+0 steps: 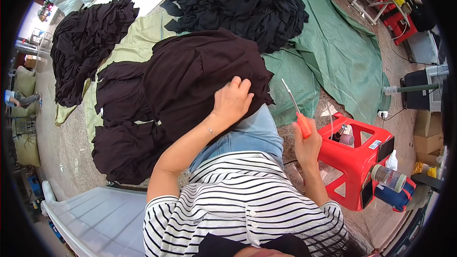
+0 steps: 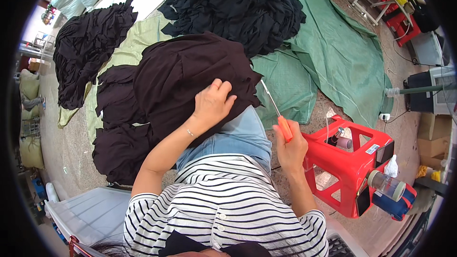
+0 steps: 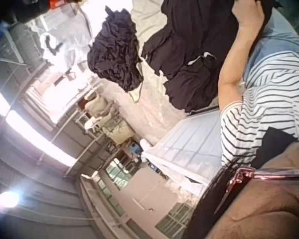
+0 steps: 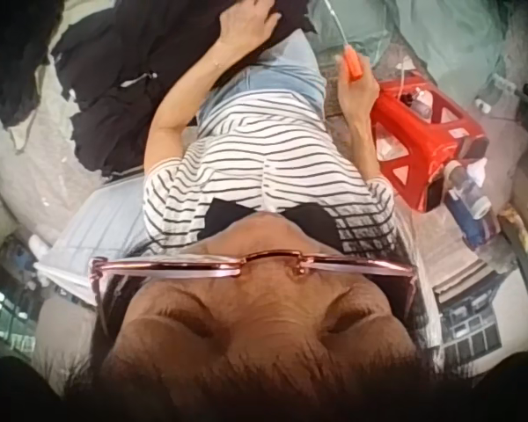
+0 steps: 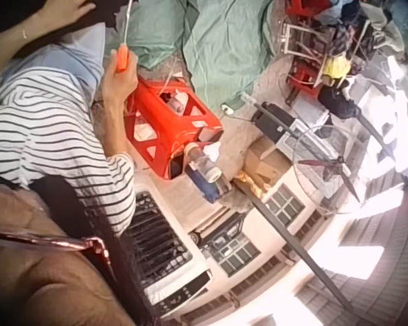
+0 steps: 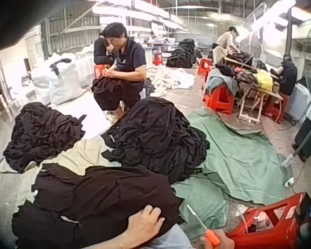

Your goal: Trimming excess threads from black clothing items using scissors.

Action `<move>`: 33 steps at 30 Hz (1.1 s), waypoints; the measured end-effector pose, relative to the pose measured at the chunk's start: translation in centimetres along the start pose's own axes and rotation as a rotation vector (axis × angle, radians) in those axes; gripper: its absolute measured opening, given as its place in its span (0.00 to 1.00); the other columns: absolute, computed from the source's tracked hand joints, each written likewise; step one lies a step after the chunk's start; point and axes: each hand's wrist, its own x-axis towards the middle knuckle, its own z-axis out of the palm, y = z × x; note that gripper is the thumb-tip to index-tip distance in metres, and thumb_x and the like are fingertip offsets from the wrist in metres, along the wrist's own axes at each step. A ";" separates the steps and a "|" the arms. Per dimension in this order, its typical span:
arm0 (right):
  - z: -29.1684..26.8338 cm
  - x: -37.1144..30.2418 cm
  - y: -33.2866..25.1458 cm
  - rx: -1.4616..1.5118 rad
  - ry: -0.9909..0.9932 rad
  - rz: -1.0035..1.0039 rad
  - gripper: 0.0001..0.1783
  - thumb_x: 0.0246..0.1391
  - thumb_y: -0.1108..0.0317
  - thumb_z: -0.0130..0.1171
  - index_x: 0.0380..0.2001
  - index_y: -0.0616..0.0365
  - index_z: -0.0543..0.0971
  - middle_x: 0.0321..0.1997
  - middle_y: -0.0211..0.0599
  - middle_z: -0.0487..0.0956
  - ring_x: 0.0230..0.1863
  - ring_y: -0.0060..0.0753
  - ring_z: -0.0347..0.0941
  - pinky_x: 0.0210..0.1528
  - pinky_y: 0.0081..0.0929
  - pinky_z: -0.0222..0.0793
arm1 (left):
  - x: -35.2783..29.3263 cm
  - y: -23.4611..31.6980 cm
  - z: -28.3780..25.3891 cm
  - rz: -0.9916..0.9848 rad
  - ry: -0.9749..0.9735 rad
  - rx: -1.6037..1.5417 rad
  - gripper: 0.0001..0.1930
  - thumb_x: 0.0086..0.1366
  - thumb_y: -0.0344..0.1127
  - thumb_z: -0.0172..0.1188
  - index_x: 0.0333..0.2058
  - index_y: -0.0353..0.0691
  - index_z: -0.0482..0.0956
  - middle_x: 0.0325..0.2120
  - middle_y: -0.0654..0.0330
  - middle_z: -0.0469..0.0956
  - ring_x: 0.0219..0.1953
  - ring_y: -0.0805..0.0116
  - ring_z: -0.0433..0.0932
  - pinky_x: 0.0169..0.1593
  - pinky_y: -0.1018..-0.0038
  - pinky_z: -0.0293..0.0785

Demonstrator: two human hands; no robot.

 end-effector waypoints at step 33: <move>1.8 2.2 0.3 -0.100 -0.057 -0.073 0.14 0.59 0.63 0.65 0.44 0.57 0.77 0.33 0.47 0.81 0.34 0.53 0.80 0.35 0.38 0.74 | 1.3 -10.3 -12.6 -0.064 0.648 -0.080 0.14 0.57 0.29 0.68 0.43 0.37 0.79 0.38 0.56 0.78 0.41 0.58 0.77 0.46 0.66 0.73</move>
